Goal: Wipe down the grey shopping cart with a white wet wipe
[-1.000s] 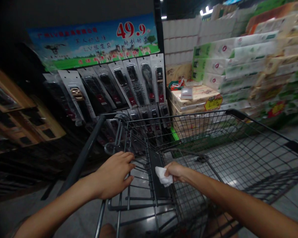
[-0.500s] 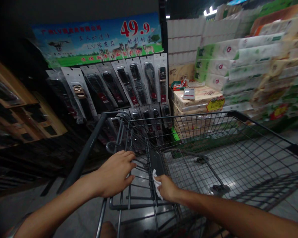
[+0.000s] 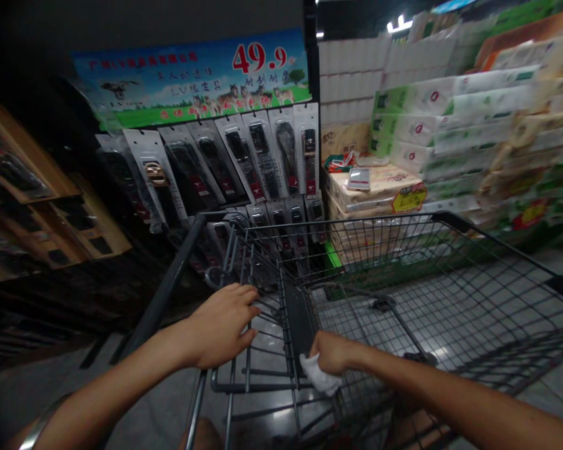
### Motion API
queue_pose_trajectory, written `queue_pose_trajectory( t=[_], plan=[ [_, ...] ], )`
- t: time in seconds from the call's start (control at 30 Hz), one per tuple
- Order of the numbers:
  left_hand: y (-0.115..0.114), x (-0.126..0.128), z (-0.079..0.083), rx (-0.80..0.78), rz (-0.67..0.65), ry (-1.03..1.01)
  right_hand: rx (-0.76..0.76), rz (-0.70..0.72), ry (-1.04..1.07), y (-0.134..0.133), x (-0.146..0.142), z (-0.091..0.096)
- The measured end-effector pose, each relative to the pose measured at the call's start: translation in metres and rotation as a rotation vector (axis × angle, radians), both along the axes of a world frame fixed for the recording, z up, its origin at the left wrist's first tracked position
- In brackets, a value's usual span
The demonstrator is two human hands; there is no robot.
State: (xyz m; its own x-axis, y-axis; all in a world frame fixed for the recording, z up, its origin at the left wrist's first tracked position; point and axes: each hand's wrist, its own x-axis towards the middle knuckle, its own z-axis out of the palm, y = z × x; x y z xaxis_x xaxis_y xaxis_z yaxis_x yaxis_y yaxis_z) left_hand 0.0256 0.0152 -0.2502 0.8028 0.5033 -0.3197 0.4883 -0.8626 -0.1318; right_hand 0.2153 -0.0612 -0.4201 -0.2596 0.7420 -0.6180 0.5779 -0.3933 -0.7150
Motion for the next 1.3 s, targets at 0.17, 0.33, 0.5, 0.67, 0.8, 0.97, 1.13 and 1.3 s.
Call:
queue_pose_trajectory(
  t=[0.17, 0.33, 0.5, 0.67, 0.8, 0.97, 1.13, 1.3],
  plan=[
    [0.0, 0.0, 0.0, -0.004, -0.001, -0.001, 0.229, -0.228, -0.335, 0.018, 0.001, 0.006],
    [-0.001, 0.0, 0.001, 0.009, -0.004, -0.01, 0.24, -0.211, -0.046, 0.006, -0.028, -0.016],
    [0.0, -0.001, -0.002, 0.013, -0.007, -0.043, 0.179, -0.289, 0.035, -0.008, -0.034, -0.03],
    [0.0, 0.0, -0.002, -0.012, 0.007, -0.024, 0.055, -0.316, 0.103, -0.016, -0.032, -0.03],
    [0.0, 0.0, -0.002, -0.011, 0.005, -0.025, -0.012, -0.301, 0.158, -0.022, -0.034, -0.022],
    [0.0, -0.001, -0.003, 0.007, -0.004, -0.042, -0.114, -0.323, 0.1, -0.026, -0.037, -0.01],
    [0.0, 0.0, -0.002, 0.003, 0.0, -0.04, -0.158, -0.334, 0.087, -0.031, -0.04, -0.003],
    [0.0, -0.001, -0.002, -0.007, 0.008, -0.028, -0.214, -0.237, 0.185, -0.022, -0.019, 0.02]
  ],
)
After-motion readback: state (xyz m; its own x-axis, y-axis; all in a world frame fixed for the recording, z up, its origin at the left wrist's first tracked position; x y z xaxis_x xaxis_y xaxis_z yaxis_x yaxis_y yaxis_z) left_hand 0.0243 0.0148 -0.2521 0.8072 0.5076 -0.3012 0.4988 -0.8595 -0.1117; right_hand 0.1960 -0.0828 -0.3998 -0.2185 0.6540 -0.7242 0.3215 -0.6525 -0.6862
